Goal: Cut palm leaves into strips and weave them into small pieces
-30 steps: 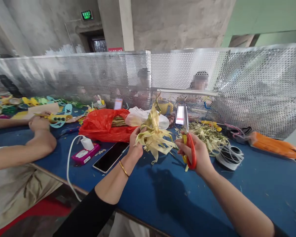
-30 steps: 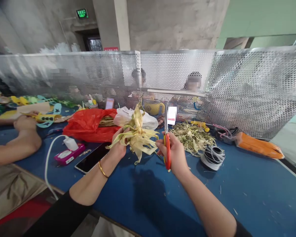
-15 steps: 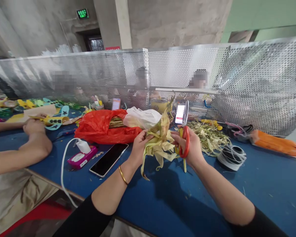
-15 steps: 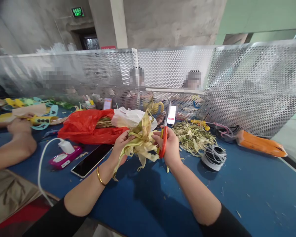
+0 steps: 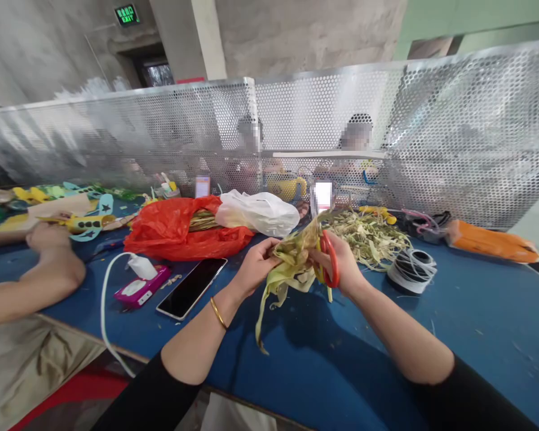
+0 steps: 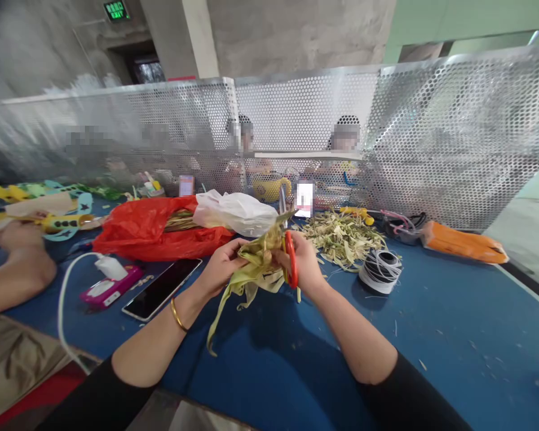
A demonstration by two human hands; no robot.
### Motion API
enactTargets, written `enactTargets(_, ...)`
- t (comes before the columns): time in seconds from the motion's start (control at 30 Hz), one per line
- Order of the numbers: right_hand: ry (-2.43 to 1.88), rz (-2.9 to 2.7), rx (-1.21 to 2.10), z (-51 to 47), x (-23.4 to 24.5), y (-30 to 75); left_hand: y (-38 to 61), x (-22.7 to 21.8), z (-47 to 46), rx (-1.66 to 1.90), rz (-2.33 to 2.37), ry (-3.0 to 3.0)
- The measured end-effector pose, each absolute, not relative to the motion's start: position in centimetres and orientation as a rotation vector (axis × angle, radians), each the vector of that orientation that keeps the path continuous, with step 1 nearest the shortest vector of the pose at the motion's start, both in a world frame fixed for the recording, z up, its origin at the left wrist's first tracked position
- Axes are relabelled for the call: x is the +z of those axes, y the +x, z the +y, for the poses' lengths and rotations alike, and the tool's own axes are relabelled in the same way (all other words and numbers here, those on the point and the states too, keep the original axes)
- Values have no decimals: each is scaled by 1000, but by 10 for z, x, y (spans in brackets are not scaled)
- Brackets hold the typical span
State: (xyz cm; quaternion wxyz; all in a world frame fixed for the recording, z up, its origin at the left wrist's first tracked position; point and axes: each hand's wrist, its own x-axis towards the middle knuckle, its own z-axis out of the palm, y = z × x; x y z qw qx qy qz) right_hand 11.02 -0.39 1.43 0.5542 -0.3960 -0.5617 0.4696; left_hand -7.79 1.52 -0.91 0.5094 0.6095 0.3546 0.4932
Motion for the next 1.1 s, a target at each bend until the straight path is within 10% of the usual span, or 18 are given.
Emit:
enactTargets(0.23, -946, -1290, 1016, -4, 2, 101, -80, 5, -6, 1779, 1010, 2060)
enactTargets(0.53, -1030, -1056, 1087, -7, 8, 96, -63, 5, -13, 1233, 1497, 2790)
enactTargets(1.1, -1086, -868, 1332, -13, 25, 116, -80, -3, 3, 1321, 1676, 2710)
